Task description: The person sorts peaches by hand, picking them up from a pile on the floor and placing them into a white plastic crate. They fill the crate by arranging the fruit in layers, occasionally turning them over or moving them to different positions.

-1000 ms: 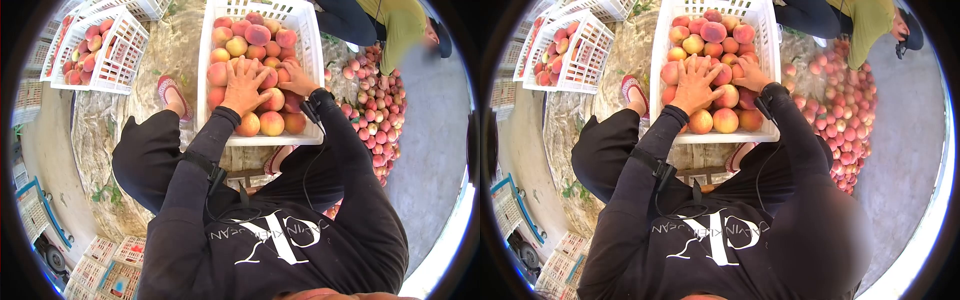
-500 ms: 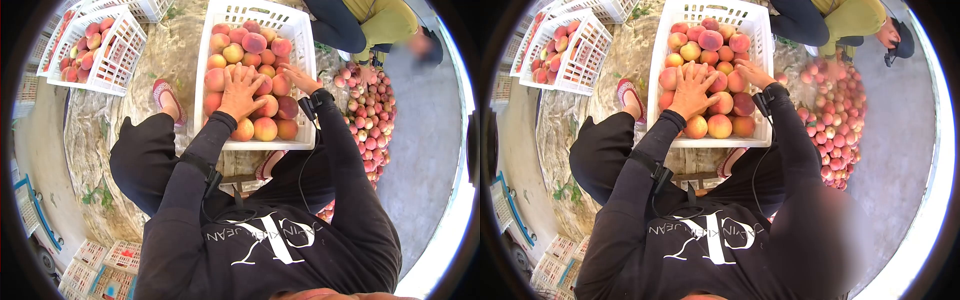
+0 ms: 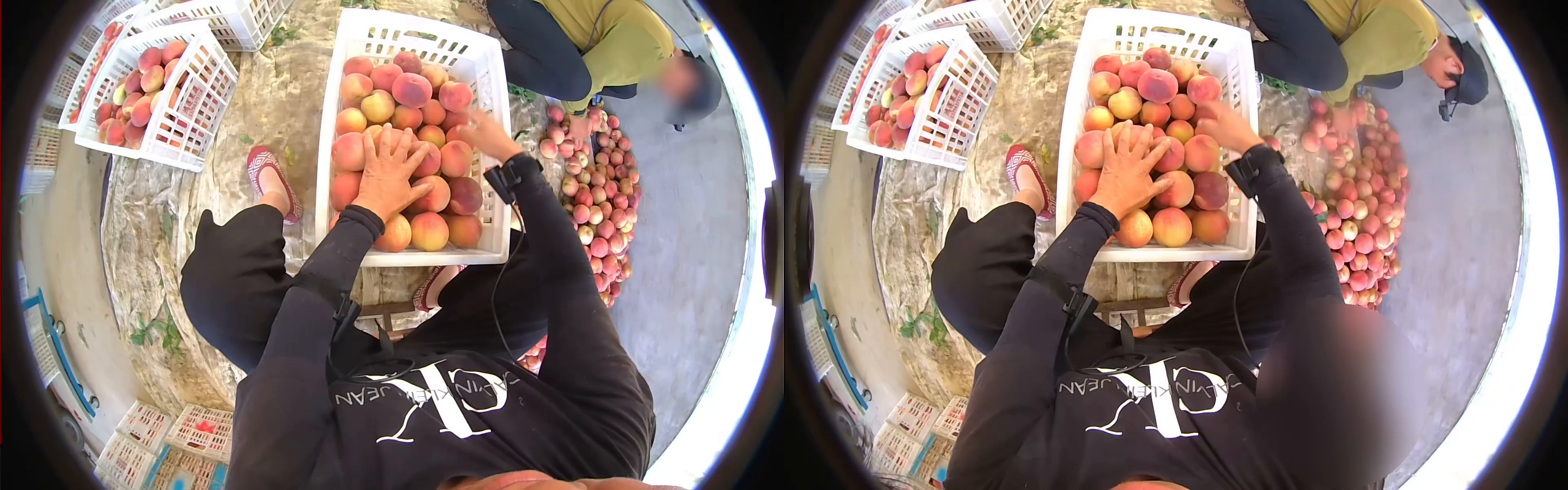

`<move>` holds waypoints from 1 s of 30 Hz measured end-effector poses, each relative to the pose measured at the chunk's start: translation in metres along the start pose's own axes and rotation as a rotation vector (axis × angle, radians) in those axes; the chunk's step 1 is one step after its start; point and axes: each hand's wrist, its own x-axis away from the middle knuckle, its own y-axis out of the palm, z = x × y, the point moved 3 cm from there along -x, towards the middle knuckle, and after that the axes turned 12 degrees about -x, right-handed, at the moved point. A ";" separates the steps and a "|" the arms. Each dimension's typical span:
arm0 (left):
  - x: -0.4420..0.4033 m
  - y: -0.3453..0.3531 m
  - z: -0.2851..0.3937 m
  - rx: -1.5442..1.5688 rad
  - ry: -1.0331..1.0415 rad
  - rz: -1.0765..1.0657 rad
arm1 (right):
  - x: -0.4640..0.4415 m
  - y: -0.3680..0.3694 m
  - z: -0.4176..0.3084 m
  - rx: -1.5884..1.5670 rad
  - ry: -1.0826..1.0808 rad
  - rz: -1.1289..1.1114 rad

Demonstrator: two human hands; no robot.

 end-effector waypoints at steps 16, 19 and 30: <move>-0.002 -0.002 -0.002 0.038 -0.015 -0.059 | -0.101 -0.016 0.047 0.572 0.082 -0.019; -0.002 -0.005 -0.002 0.064 -0.024 -0.008 | -0.076 -0.030 0.023 0.339 0.268 -0.141; -0.001 -0.005 -0.002 0.107 -0.017 0.014 | -0.052 0.025 -0.031 -0.546 0.270 -0.093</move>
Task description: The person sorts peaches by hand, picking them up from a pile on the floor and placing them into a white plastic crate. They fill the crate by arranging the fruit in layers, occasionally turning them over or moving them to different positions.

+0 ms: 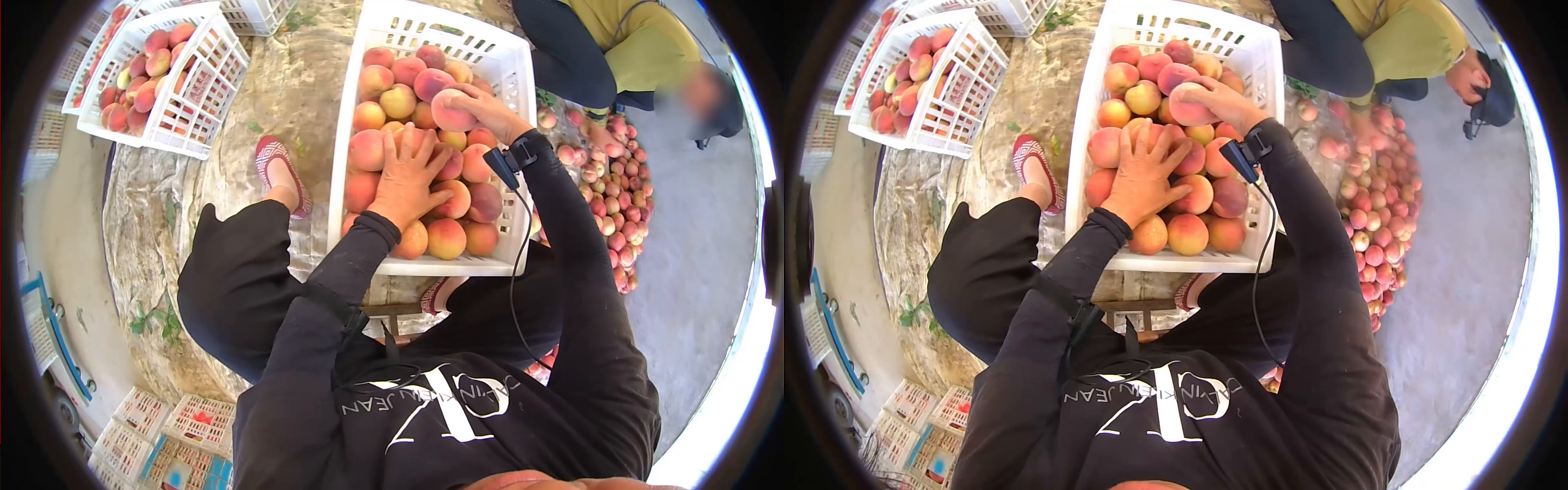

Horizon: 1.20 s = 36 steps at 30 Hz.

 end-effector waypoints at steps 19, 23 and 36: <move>0.000 0.000 -0.001 -0.024 -0.007 -0.065 | -0.066 0.059 -0.008 0.886 -0.429 -0.014; 0.000 -0.002 -0.003 0.001 -0.004 -0.044 | -0.070 0.023 0.009 1.182 -0.548 0.258; -0.001 -0.006 -0.003 0.051 -0.009 -0.027 | -0.025 0.045 0.020 0.886 -0.600 0.281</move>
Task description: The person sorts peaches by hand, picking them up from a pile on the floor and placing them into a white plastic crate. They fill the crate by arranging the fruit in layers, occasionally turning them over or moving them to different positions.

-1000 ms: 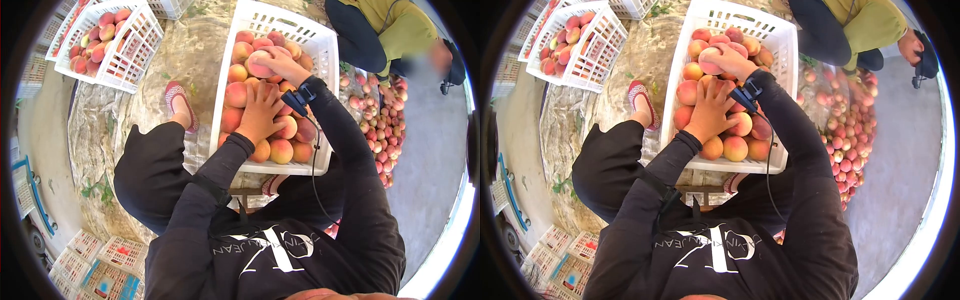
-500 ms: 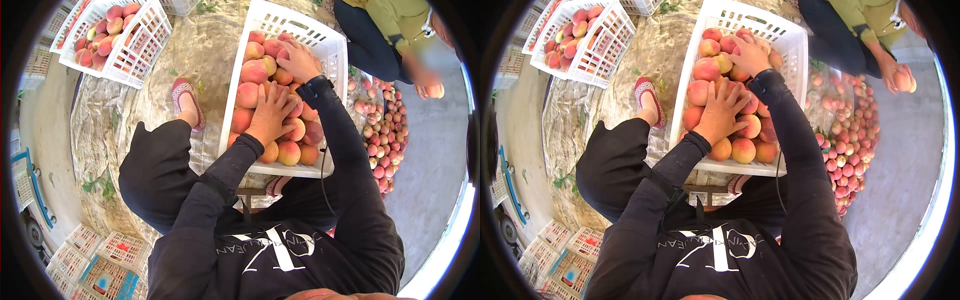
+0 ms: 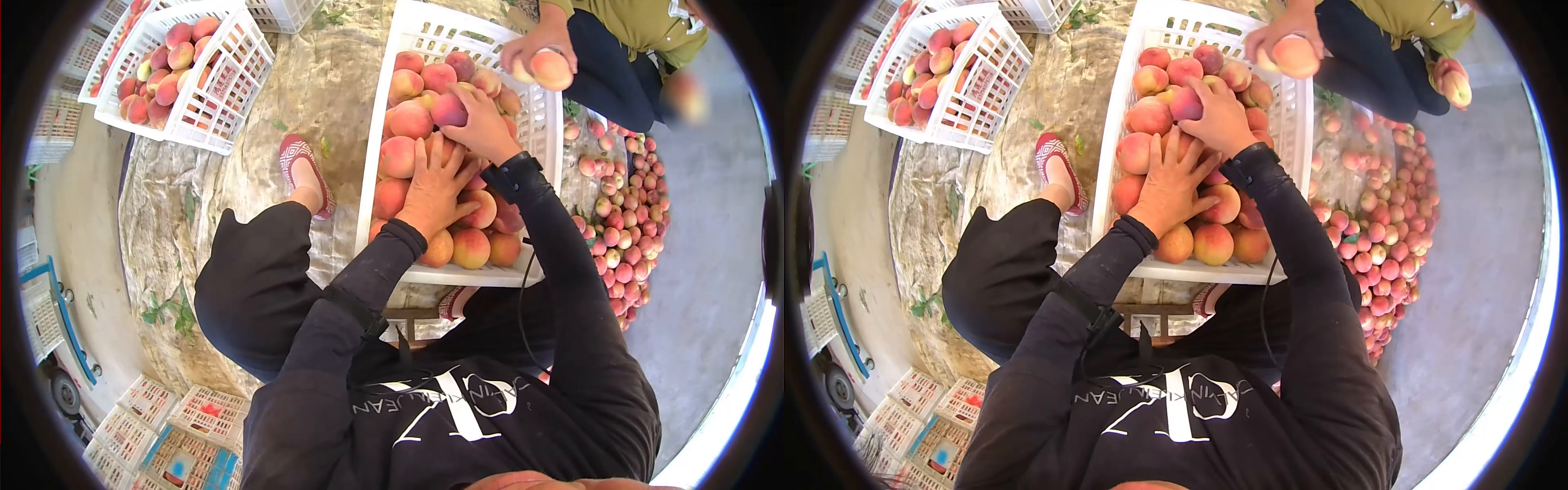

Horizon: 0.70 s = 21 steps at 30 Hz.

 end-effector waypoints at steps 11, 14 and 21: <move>0.000 0.005 0.001 -0.073 0.023 -0.015 | 0.005 0.015 0.005 -0.998 0.645 -0.134; -0.001 0.005 0.002 -0.061 0.023 -0.023 | 0.010 0.027 0.024 -1.099 0.753 -0.142; -0.010 -0.008 -0.009 0.030 0.045 -0.086 | 0.016 0.028 0.025 -1.179 0.657 -0.148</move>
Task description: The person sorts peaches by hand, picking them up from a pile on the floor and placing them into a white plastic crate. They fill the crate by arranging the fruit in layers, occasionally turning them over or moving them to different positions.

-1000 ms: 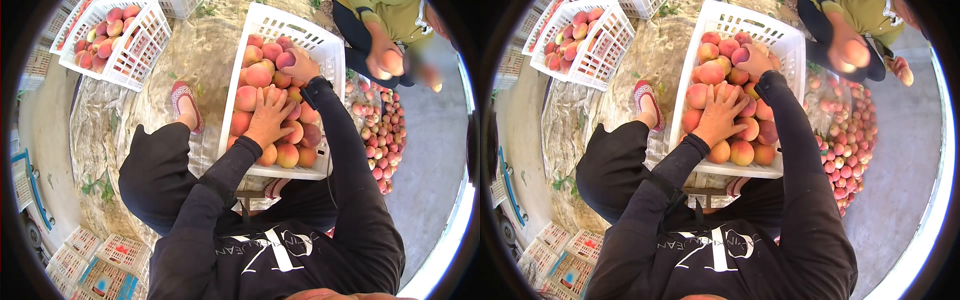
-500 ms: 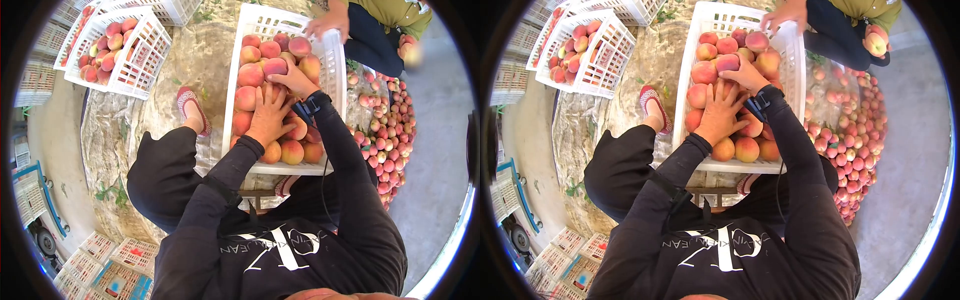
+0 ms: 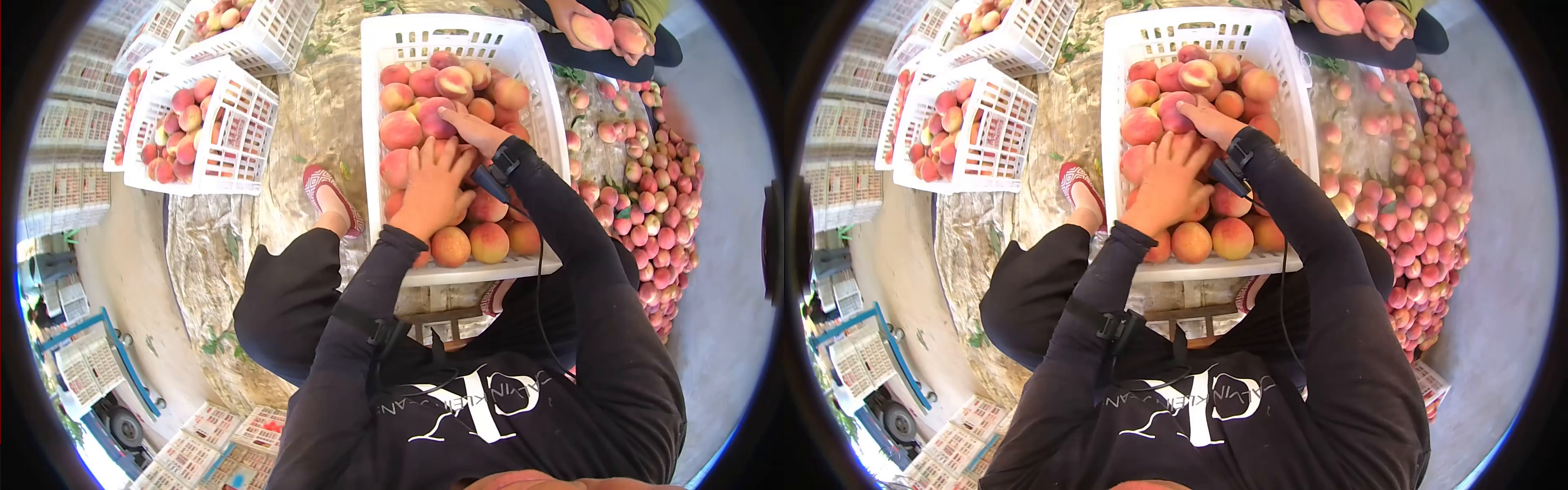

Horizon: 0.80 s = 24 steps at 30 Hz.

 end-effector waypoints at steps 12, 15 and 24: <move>-0.075 0.025 -0.051 -0.045 -0.043 0.001 | 0.007 -0.001 -0.003 -0.085 -0.065 -0.012; -0.074 0.033 -0.055 -0.063 -0.030 0.032 | -0.011 -0.038 0.003 -0.058 0.030 -0.129; -0.075 0.032 -0.052 -0.064 -0.061 0.076 | -0.096 -0.058 -0.022 0.604 -0.381 0.158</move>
